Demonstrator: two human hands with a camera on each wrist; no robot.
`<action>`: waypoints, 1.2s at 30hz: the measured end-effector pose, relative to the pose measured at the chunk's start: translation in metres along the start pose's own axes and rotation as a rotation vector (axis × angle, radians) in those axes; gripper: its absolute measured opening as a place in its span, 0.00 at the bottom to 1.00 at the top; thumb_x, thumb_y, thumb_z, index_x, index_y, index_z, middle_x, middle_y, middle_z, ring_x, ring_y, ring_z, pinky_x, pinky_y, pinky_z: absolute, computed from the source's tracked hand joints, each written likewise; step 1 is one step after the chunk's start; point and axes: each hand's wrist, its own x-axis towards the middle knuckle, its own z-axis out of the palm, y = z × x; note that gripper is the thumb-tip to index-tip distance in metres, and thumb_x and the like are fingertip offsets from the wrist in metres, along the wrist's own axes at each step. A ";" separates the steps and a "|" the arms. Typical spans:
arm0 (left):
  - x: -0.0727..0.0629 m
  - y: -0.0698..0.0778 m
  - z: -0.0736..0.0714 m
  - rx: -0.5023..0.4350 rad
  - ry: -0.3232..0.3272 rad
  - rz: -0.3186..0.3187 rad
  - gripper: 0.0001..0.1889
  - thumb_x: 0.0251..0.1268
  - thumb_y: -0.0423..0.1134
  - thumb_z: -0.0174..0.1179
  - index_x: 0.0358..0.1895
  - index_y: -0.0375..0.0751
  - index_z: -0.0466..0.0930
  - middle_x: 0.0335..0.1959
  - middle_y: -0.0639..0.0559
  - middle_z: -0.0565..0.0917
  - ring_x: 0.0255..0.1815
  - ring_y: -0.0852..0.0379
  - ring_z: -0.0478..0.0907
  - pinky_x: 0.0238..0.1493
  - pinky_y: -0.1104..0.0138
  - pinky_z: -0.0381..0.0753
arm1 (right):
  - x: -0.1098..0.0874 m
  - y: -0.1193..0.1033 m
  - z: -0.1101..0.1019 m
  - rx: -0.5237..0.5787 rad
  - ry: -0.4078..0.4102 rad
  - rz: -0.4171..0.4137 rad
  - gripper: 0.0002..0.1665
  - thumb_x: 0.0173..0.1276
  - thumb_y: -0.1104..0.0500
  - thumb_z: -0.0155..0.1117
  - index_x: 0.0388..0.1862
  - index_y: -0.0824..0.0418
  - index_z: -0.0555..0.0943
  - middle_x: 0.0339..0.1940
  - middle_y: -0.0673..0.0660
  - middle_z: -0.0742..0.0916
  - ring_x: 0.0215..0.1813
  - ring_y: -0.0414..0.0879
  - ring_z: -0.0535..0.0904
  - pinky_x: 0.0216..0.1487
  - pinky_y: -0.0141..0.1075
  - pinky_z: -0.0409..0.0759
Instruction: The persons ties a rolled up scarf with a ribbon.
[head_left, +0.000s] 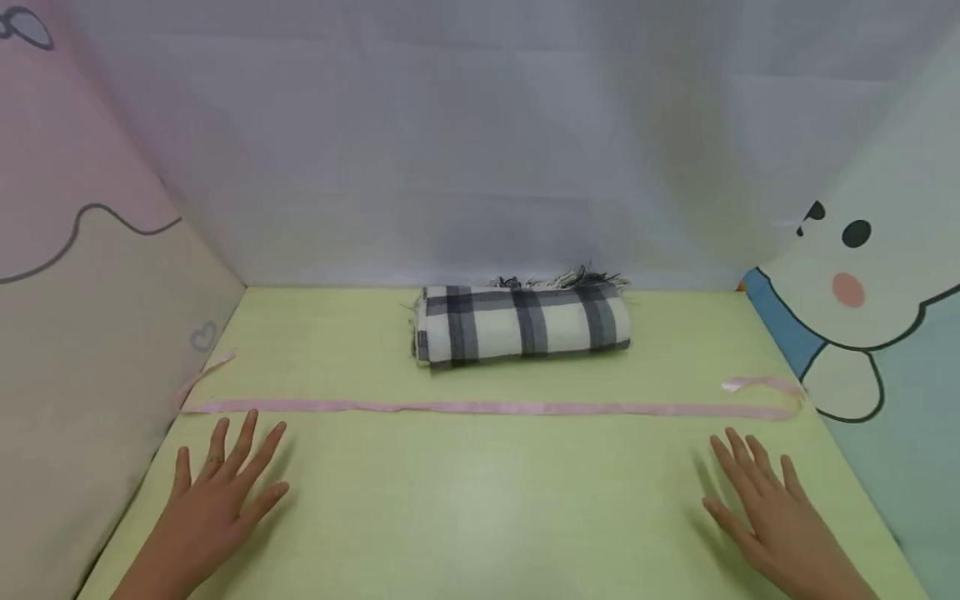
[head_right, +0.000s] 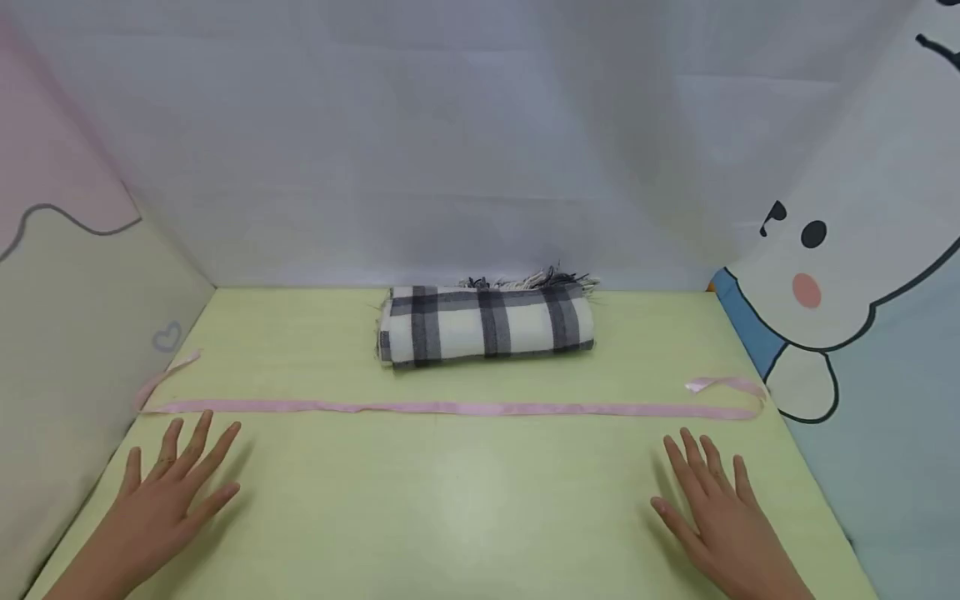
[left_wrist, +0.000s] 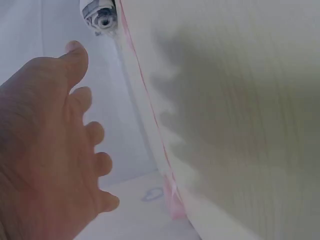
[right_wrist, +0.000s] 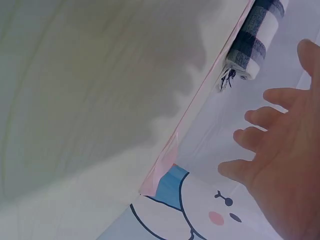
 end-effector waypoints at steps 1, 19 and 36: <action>0.002 0.001 0.000 0.001 0.015 0.009 0.43 0.78 0.57 0.58 0.87 0.61 0.43 0.89 0.46 0.41 0.88 0.52 0.20 0.78 0.36 0.14 | 0.001 0.000 -0.001 -0.009 0.024 -0.012 0.51 0.77 0.46 0.64 0.88 0.53 0.49 0.88 0.64 0.56 0.88 0.38 0.29 0.84 0.47 0.18; 0.041 0.040 -0.014 -0.258 0.236 -0.034 0.31 0.76 0.42 0.62 0.79 0.60 0.67 0.65 0.40 0.84 0.46 0.37 0.87 0.40 0.43 0.81 | 0.021 -0.026 -0.008 0.387 0.299 0.128 0.30 0.78 0.63 0.62 0.76 0.48 0.73 0.61 0.26 0.82 0.53 0.13 0.76 0.50 0.13 0.71; 0.096 0.067 0.003 -0.662 0.183 -0.166 0.21 0.83 0.42 0.54 0.74 0.51 0.73 0.64 0.49 0.86 0.55 0.60 0.84 0.51 0.83 0.73 | 0.056 -0.056 0.002 1.231 0.125 0.181 0.24 0.86 0.63 0.47 0.76 0.68 0.68 0.64 0.48 0.88 0.58 0.41 0.89 0.53 0.36 0.88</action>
